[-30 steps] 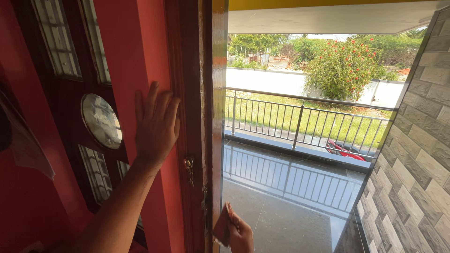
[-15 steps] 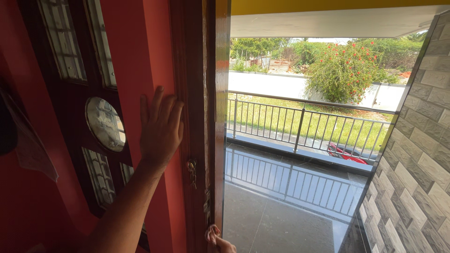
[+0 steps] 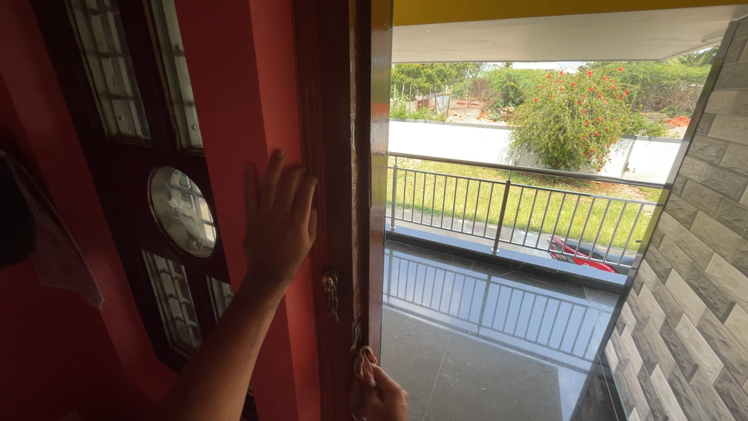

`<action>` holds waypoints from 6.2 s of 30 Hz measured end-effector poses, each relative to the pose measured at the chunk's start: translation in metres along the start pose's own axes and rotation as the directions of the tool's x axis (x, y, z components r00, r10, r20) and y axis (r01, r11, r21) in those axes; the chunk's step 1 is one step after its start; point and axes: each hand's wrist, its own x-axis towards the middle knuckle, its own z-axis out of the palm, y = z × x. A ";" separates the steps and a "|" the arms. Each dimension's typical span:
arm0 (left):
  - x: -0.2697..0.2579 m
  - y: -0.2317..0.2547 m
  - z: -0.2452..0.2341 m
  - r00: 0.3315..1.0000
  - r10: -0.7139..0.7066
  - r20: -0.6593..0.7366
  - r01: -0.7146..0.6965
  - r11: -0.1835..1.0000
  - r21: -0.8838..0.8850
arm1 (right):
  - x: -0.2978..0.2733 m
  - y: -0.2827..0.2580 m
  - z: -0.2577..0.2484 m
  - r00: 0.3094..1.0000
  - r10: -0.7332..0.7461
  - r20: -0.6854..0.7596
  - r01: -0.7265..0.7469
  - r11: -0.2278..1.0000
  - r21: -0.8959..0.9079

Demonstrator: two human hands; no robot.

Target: The person wets a cloth in a bucket, then wipes the wooden door frame and the door surface with the cloth. The person cleans the lower frame, side edges, and the main door panels.

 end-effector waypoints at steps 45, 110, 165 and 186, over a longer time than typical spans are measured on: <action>0.001 0.003 -0.003 0.999 -0.037 -0.018 0.036 0.995 -0.093 | 0.048 -0.265 0.012 0.446 -0.895 0.013 0.857 0.423 -0.295; -0.002 0.002 0.008 1.000 0.009 -0.009 -0.010 0.999 -0.048 | 0.034 0.107 -0.096 0.939 0.338 0.070 -0.296 0.687 0.663; -0.247 0.462 -0.412 -0.031 0.985 0.170 0.592 -0.119 0.797 | -0.594 -0.139 -0.279 0.113 -0.015 -0.993 -0.296 0.954 -0.048; -0.182 0.669 -0.334 0.247 0.887 0.390 0.913 -0.348 0.212 | -0.599 -0.125 -0.368 0.030 0.057 -0.998 -0.227 0.973 0.048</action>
